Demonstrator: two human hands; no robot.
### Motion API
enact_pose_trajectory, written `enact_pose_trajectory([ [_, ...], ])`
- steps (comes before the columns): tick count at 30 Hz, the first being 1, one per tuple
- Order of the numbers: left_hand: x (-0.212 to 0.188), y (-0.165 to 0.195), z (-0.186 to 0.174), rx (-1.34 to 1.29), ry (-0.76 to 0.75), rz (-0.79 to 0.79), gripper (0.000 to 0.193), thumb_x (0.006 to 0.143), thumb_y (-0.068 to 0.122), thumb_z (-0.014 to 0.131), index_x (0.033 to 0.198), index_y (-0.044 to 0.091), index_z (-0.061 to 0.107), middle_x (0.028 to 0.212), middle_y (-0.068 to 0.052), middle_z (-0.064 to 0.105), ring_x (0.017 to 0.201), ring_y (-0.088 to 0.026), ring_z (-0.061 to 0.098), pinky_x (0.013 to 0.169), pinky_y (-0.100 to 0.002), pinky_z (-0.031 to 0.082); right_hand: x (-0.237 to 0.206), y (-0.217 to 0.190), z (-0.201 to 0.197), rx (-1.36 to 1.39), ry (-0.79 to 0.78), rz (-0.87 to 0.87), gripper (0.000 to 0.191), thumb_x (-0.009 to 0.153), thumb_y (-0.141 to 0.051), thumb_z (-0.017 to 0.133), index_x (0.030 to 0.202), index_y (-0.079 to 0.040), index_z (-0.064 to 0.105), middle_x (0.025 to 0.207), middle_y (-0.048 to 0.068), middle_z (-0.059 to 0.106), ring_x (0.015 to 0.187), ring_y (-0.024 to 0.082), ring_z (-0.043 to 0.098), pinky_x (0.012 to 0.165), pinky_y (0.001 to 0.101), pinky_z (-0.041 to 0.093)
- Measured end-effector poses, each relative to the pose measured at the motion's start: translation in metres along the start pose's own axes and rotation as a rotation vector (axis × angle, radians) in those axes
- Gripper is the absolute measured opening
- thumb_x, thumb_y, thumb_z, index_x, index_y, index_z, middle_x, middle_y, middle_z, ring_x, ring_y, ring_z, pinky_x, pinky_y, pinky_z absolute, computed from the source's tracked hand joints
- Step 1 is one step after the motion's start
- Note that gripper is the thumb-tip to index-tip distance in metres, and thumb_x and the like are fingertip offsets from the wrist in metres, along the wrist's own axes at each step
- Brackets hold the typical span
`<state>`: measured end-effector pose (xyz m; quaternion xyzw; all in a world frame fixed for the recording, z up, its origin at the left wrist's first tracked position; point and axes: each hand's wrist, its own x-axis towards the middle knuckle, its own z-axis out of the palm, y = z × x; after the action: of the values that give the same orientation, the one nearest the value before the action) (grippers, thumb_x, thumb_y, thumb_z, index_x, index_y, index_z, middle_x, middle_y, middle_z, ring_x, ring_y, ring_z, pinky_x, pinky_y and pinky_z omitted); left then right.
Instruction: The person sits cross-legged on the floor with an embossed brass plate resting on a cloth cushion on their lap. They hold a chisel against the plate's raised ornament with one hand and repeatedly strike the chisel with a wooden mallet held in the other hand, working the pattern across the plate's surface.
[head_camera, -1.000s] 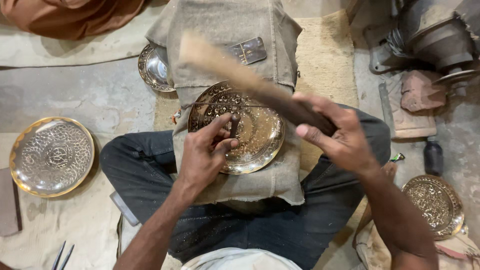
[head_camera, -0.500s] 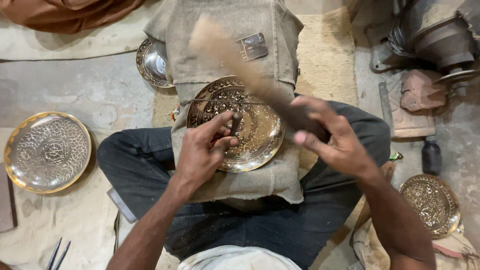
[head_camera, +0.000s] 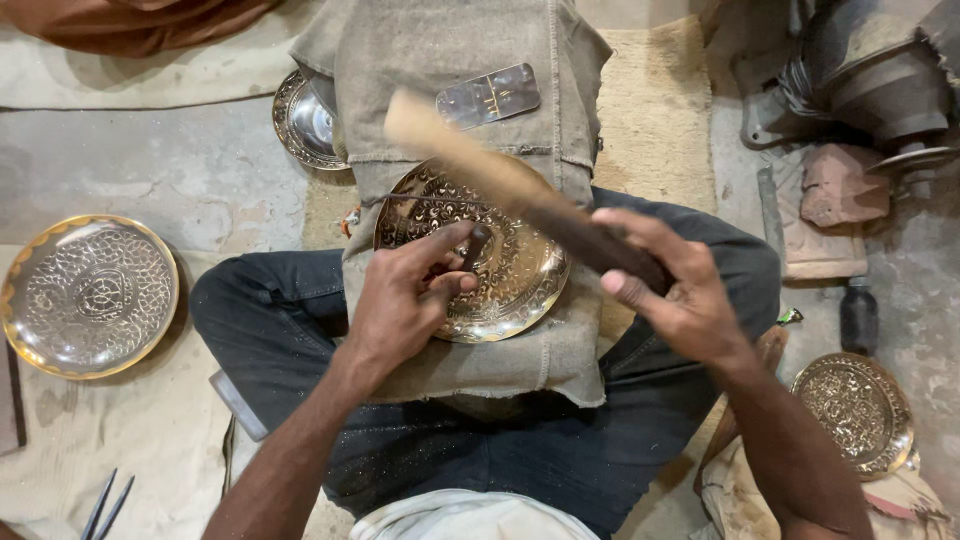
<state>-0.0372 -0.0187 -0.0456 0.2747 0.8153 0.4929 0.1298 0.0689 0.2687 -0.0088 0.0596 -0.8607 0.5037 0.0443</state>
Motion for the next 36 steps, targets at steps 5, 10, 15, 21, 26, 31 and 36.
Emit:
enact_pose_trajectory([
  [5,0.0,0.002,-0.002,0.017,-0.005,-0.008,0.046,0.091,0.0,0.067,0.134,0.013,0.064,0.106,-0.015,0.077,0.087,-0.015,0.079,0.063,-0.025,0.068,-0.003,0.005,0.004,0.033,-0.055,0.009,0.053,0.098,-0.03,0.065,0.148,-0.017,0.05,0.086,0.002,0.068,0.057,0.008,0.054,0.05,0.0266,0.05],
  [10,0.001,0.01,-0.006,-0.007,-0.018,0.009,0.048,0.089,0.0,0.067,0.135,0.014,0.064,0.101,-0.012,0.078,0.085,-0.014,0.079,0.063,-0.025,0.067,-0.007,0.01,0.005,-0.01,-0.151,0.043,0.052,0.095,-0.031,0.063,0.145,-0.02,0.053,0.076,0.001,0.068,0.048,0.008,0.05,0.045,0.0262,0.048],
  [15,0.001,0.016,-0.01,-0.016,-0.028,-0.007,0.05,0.089,-0.001,0.067,0.136,0.015,0.064,0.096,-0.01,0.078,0.084,-0.013,0.079,0.063,-0.027,0.065,-0.012,0.01,0.005,-0.001,-0.051,0.033,0.052,0.097,-0.029,0.065,0.146,-0.02,0.054,0.083,0.004,0.068,0.057,0.008,0.056,0.051,0.0246,0.051],
  [21,0.003,0.01,-0.007,0.051,-0.041,-0.011,0.049,0.087,0.007,0.072,0.135,0.018,0.064,0.101,-0.008,0.079,0.082,-0.012,0.078,0.067,-0.026,0.066,-0.013,0.007,0.006,0.091,-0.003,-0.071,0.047,0.099,-0.028,0.065,0.144,-0.019,0.052,0.111,0.011,0.068,0.077,0.007,0.066,0.061,0.0232,0.059],
  [26,0.003,0.001,-0.005,0.081,-0.036,0.043,0.048,0.087,0.01,0.073,0.134,0.017,0.065,0.106,-0.009,0.078,0.085,-0.014,0.078,0.068,-0.029,0.066,-0.014,0.007,0.01,0.093,0.087,-0.106,0.049,0.099,-0.024,0.066,0.145,-0.016,0.05,0.115,0.014,0.065,0.08,0.011,0.063,0.065,0.0268,0.053],
  [31,0.005,0.003,-0.008,0.054,-0.048,0.046,0.042,0.089,0.013,0.072,0.131,0.017,0.066,0.106,-0.008,0.078,0.083,-0.015,0.078,0.068,-0.029,0.067,-0.016,0.01,0.01,-0.051,-0.02,0.013,0.05,0.095,-0.025,0.067,0.144,-0.018,0.055,0.086,0.004,0.072,0.051,0.007,0.057,0.051,0.0268,0.05],
  [36,0.008,0.01,-0.01,0.124,-0.13,-0.1,0.041,0.09,0.019,0.074,0.13,0.021,0.068,0.103,-0.005,0.079,0.071,-0.016,0.075,0.061,-0.032,0.065,-0.02,0.007,0.014,0.104,0.024,0.029,0.057,0.097,-0.023,0.068,0.149,-0.017,0.046,0.084,0.003,0.067,0.058,0.005,0.054,0.051,0.0239,0.045],
])
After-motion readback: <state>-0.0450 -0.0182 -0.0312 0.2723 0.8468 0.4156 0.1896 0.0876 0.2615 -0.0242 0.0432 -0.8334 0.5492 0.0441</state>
